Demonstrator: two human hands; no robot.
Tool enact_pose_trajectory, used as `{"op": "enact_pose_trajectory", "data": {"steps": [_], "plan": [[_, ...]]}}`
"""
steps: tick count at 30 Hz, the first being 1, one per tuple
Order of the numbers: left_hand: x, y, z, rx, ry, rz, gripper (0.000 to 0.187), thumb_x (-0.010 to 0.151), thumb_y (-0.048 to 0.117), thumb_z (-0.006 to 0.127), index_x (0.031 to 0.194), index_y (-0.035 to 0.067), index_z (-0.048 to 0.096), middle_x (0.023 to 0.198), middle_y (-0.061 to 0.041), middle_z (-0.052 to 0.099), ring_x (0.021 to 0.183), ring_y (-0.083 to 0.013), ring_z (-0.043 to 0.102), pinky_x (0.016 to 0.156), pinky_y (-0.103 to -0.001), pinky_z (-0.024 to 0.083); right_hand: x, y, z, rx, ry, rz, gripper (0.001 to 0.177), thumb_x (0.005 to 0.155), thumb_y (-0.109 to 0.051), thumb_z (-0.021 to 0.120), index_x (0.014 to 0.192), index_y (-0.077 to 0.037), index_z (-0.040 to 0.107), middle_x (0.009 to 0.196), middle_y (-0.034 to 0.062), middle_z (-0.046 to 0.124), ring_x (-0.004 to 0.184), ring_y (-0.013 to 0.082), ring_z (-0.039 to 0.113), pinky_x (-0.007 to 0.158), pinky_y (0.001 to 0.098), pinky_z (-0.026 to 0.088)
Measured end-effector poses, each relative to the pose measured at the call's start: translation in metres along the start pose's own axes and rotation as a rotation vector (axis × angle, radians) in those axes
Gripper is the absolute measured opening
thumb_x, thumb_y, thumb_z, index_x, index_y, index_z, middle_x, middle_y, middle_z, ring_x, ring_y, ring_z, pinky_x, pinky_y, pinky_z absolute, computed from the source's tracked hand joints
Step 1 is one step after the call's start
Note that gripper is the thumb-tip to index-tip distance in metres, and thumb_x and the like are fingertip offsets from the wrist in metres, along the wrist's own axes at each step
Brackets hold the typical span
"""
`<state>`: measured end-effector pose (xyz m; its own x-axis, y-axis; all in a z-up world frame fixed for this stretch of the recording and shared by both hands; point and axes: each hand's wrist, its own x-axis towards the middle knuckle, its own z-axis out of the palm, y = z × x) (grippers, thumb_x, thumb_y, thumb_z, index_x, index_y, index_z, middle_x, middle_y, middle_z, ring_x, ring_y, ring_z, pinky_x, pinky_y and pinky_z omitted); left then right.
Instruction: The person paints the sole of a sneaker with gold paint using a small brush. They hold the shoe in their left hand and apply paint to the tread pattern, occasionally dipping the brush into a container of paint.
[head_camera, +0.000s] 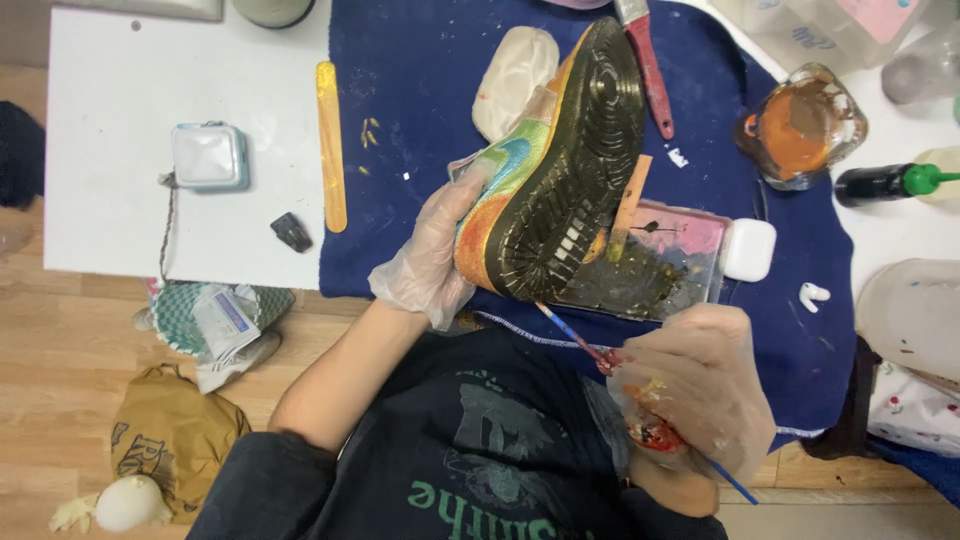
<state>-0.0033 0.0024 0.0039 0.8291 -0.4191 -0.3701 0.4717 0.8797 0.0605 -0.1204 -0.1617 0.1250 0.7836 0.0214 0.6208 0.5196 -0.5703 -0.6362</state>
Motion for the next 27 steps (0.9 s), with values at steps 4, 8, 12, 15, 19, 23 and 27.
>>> {"op": "enact_pose_trajectory", "data": {"steps": [4,8,12,15,19,23,27], "plan": [[0.000,-0.003,0.006,0.102,-0.011,0.070,0.044,0.091,0.012,0.074,0.126,-0.012,0.061,0.120,-0.029,0.070,0.104,-0.0343,0.073,0.098,-0.042,0.061,0.003,-0.018,-0.003,-0.187,0.047,0.456,0.022,0.089,0.002,0.066,0.068,0.006,0.064,0.083,0.0182,0.062,0.081,0.0230,0.062,0.074,0.0249,0.047],[0.001,-0.003,0.004,0.094,0.014,0.087,0.046,0.092,0.012,0.072,0.130,-0.010,0.060,0.124,-0.028,0.069,0.108,-0.0340,0.071,0.100,-0.042,0.060,0.019,-0.010,-0.013,-0.046,-0.109,-0.020,0.032,0.105,-0.024,0.043,0.093,-0.004,0.065,0.090,0.0112,0.069,0.081,0.0242,0.066,0.081,0.0383,0.052],[0.002,-0.002,0.006,0.020,0.050,0.017,0.057,0.087,0.010,0.076,0.136,-0.012,0.055,0.127,-0.029,0.067,0.107,-0.0347,0.071,0.097,-0.043,0.061,0.004,-0.001,-0.020,0.029,-0.129,0.081,0.034,0.107,-0.037,0.046,0.099,-0.012,0.067,0.101,0.0056,0.070,0.097,0.0251,0.060,0.088,0.0352,0.049],[0.003,0.000,0.002,-0.020,0.066,-0.007,0.049,0.087,0.009,0.078,0.128,-0.011,0.061,0.125,-0.028,0.069,0.105,-0.0340,0.073,0.092,-0.042,0.064,0.005,-0.003,-0.018,-0.026,-0.138,0.114,0.027,0.105,-0.020,0.047,0.095,-0.007,0.068,0.098,0.0050,0.070,0.096,0.0213,0.061,0.089,0.0310,0.050],[0.002,0.000,0.003,0.000,0.048,0.003,0.051,0.087,0.009,0.078,0.131,-0.011,0.059,0.126,-0.028,0.068,0.107,-0.0343,0.072,0.095,-0.042,0.062,0.001,-0.003,-0.017,-0.012,-0.110,0.191,0.043,0.107,-0.034,0.041,0.091,-0.007,0.071,0.095,0.0044,0.070,0.098,0.0225,0.058,0.087,0.0313,0.048],[0.002,-0.001,-0.001,0.020,-0.068,0.043,0.047,0.089,0.009,0.079,0.126,-0.012,0.059,0.124,-0.030,0.068,0.108,-0.0356,0.072,0.099,-0.043,0.061,0.007,-0.022,-0.010,-0.090,-0.046,0.417,0.032,0.102,-0.014,0.052,0.079,-0.002,0.071,0.091,0.0082,0.067,0.098,0.0200,0.059,0.086,0.0260,0.046],[0.005,-0.004,-0.006,0.065,0.025,0.128,0.044,0.090,0.008,0.074,0.125,-0.014,0.061,0.120,-0.031,0.069,0.105,-0.0359,0.072,0.099,-0.044,0.061,-0.013,-0.001,-0.007,-0.103,-0.020,0.503,0.024,0.096,-0.011,0.061,0.077,0.001,0.070,0.091,0.0145,0.065,0.096,0.0219,0.061,0.087,0.0269,0.049]]}}
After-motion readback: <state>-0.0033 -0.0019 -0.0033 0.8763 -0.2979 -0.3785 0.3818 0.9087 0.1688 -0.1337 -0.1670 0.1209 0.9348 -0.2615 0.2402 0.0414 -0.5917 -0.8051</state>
